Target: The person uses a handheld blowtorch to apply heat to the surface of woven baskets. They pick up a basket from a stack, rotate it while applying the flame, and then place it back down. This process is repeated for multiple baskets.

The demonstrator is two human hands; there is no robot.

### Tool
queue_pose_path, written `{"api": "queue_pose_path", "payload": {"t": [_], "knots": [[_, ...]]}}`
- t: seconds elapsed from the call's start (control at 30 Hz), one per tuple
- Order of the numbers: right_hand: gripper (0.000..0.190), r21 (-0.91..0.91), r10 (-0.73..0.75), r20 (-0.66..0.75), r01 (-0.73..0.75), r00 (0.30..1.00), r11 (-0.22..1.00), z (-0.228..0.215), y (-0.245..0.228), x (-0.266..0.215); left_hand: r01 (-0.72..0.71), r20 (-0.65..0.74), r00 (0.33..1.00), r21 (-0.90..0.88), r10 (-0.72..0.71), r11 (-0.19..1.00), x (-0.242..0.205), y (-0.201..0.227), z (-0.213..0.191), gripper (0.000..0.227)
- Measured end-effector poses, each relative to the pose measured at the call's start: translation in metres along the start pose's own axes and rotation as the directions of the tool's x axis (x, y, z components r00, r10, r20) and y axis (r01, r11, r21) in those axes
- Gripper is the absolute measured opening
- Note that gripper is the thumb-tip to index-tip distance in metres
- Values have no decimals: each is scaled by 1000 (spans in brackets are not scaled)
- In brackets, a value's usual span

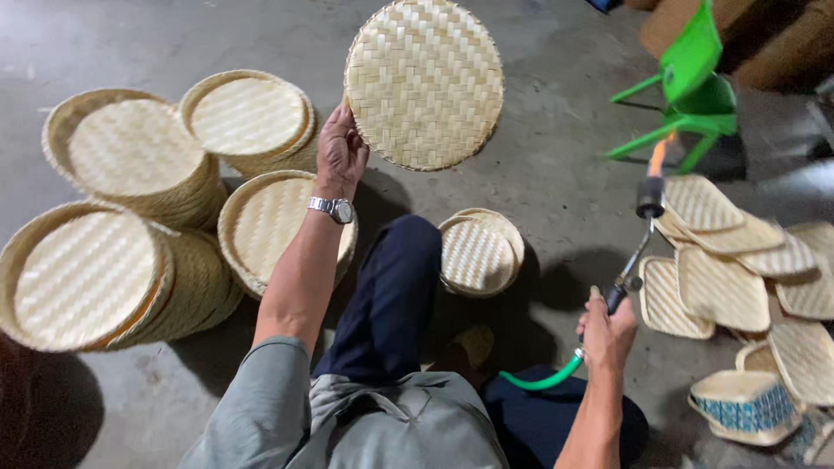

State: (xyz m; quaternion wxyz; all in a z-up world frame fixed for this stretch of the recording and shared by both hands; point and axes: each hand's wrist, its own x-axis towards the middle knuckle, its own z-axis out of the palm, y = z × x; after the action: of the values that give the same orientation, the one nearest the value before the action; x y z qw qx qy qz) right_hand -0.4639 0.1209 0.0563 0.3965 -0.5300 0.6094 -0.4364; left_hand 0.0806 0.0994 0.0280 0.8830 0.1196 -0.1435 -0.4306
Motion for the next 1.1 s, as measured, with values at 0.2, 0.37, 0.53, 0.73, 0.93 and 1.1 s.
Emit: {"api": "queue_pose_path", "payload": {"t": [0.2,0.37,0.53,0.73,0.93,1.1], "knots": [[23,31,-9,11,9,1000,999,5,2,-2,-67,103,991,-150,83,986,-15,41,-38,29],[18,63,-69,56,65,996,996,3,3,-2,-188,-21,982,32,189,982,-62,94,3,26],[15,18,-92,88,91,992,996,-7,9,3,-347,200,937,459,286,818,-131,146,34,22],[15,13,-77,89,76,993,997,3,6,-2,-589,622,773,776,122,-226,-219,118,-3,13],[18,-34,-40,110,44,993,998,9,-12,-11,-538,532,819,576,-217,-615,-272,110,-68,40],[18,-44,-65,109,70,992,997,9,-11,-11,-578,487,811,576,-326,-578,-277,102,-112,47]]}}
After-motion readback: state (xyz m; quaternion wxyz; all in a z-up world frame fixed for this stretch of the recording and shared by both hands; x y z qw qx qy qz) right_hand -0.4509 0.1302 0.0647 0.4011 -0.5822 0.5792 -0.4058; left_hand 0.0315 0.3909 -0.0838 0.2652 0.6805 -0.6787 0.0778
